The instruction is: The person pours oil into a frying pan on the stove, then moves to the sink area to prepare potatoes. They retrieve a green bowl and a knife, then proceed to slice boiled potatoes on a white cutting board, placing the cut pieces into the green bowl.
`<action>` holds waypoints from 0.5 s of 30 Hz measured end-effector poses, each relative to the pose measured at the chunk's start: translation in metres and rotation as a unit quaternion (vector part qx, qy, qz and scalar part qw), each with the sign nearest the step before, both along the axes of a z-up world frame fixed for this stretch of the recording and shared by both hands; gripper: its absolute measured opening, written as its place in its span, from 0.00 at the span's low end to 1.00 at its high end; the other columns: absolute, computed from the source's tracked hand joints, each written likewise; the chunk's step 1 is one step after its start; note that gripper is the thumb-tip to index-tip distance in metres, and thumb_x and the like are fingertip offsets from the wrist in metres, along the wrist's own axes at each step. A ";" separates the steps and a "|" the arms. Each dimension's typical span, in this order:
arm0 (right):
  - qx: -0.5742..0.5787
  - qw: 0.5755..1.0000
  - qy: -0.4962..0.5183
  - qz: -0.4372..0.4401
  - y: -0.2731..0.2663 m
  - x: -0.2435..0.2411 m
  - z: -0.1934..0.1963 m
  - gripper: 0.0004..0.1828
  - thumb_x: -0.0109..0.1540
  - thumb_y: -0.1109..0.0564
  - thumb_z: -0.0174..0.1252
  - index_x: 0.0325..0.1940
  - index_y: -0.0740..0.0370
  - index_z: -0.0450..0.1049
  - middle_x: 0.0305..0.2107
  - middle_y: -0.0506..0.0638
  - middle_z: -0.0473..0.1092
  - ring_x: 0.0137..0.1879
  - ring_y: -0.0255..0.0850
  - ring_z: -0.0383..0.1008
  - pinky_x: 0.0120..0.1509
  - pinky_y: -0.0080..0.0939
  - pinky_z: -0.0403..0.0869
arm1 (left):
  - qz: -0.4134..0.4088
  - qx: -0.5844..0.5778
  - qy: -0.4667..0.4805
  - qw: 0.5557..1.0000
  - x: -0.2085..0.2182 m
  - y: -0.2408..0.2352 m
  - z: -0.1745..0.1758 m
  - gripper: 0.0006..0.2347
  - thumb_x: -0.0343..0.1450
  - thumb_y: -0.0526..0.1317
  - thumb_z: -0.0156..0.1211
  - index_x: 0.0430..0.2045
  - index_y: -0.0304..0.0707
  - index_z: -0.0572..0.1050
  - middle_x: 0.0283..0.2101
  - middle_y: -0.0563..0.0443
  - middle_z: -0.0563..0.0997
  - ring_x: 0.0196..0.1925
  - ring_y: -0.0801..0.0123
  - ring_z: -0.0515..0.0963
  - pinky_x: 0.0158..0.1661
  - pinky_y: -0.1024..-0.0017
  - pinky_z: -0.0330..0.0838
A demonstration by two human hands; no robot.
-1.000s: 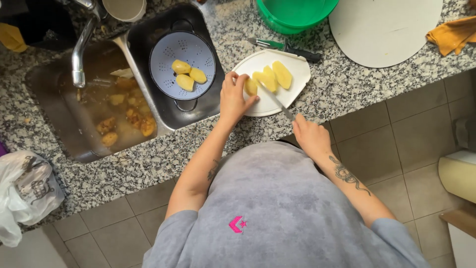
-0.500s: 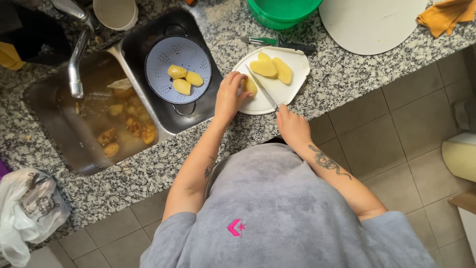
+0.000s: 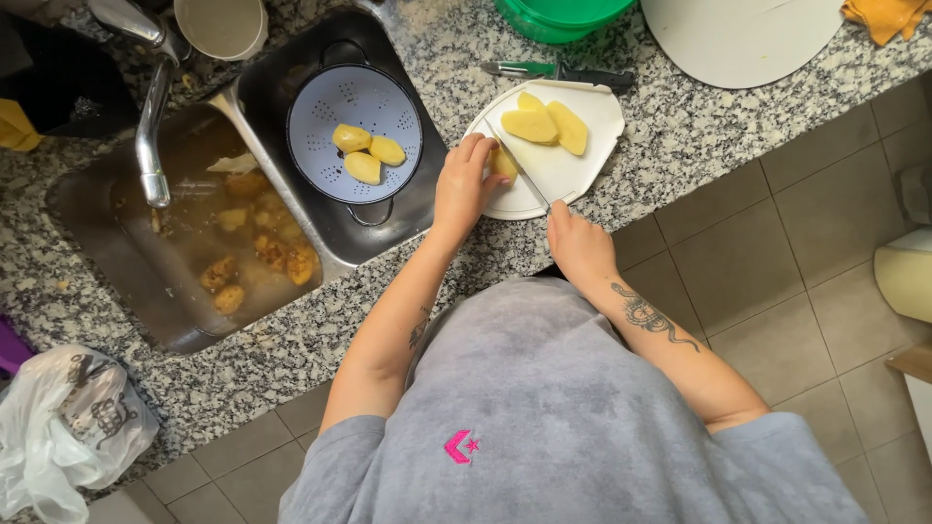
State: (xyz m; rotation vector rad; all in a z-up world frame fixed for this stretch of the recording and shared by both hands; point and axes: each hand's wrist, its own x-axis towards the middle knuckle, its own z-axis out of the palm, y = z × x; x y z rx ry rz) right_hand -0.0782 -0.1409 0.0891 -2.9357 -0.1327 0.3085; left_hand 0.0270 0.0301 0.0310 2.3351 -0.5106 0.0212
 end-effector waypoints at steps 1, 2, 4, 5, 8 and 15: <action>0.007 1.000 0.001 0.004 0.001 0.002 0.000 0.09 0.65 0.57 0.42 0.32 0.61 0.60 0.10 0.55 0.62 0.18 0.53 0.72 0.19 0.45 0.71 | 0.001 -0.002 -0.003 1.000 0.000 0.001 -0.002 0.21 0.55 0.42 0.70 0.39 0.43 0.68 0.43 0.52 0.71 0.37 0.55 0.77 0.43 0.65 0.73; 0.014 1.000 0.000 0.009 0.000 0.004 0.000 0.09 0.66 0.57 0.42 0.32 0.62 0.60 0.09 0.55 0.62 0.18 0.52 0.71 0.19 0.44 0.71 | 0.002 -0.004 -0.006 1.000 0.001 0.000 -0.005 0.22 0.55 0.43 0.70 0.39 0.43 0.68 0.43 0.52 0.71 0.37 0.55 0.77 0.44 0.65 0.73; 0.004 1.000 -0.016 0.017 0.006 0.017 -0.021 0.08 0.65 0.58 0.42 0.32 0.61 0.60 0.10 0.54 0.63 0.18 0.51 0.72 0.19 0.43 0.71 | 0.006 -0.011 -0.004 1.000 0.001 -0.001 -0.007 0.21 0.55 0.43 0.70 0.39 0.43 0.68 0.43 0.52 0.71 0.37 0.56 0.77 0.44 0.66 0.73; -0.005 0.999 -0.034 0.025 0.010 0.021 -0.031 0.08 0.65 0.58 0.43 0.32 0.61 0.60 0.10 0.53 0.63 0.19 0.49 0.72 0.19 0.43 0.71 | 0.009 -0.018 -0.003 1.000 -0.002 -0.001 -0.008 0.21 0.56 0.42 0.70 0.39 0.42 0.68 0.43 0.52 0.71 0.37 0.57 0.77 0.44 0.66 0.73; 0.009 0.998 -0.053 0.021 0.022 0.040 -0.023 0.09 0.66 0.58 0.42 0.32 0.63 0.61 0.10 0.53 0.62 0.17 0.49 0.71 0.18 0.42 0.70 | 0.006 -0.011 -0.010 1.000 -0.004 0.000 -0.011 0.22 0.55 0.43 0.70 0.39 0.43 0.68 0.44 0.52 0.71 0.37 0.56 0.77 0.44 0.66 0.72; 0.015 0.998 -0.064 0.009 0.017 0.035 -0.006 0.09 0.66 0.55 0.41 0.34 0.61 0.60 0.11 0.56 0.63 0.19 0.55 0.72 0.20 0.52 0.72 | 0.002 -0.010 -0.016 1.000 0.002 0.002 -0.008 0.22 0.54 0.44 0.69 0.39 0.43 0.68 0.44 0.52 0.70 0.37 0.56 0.77 0.44 0.66 0.72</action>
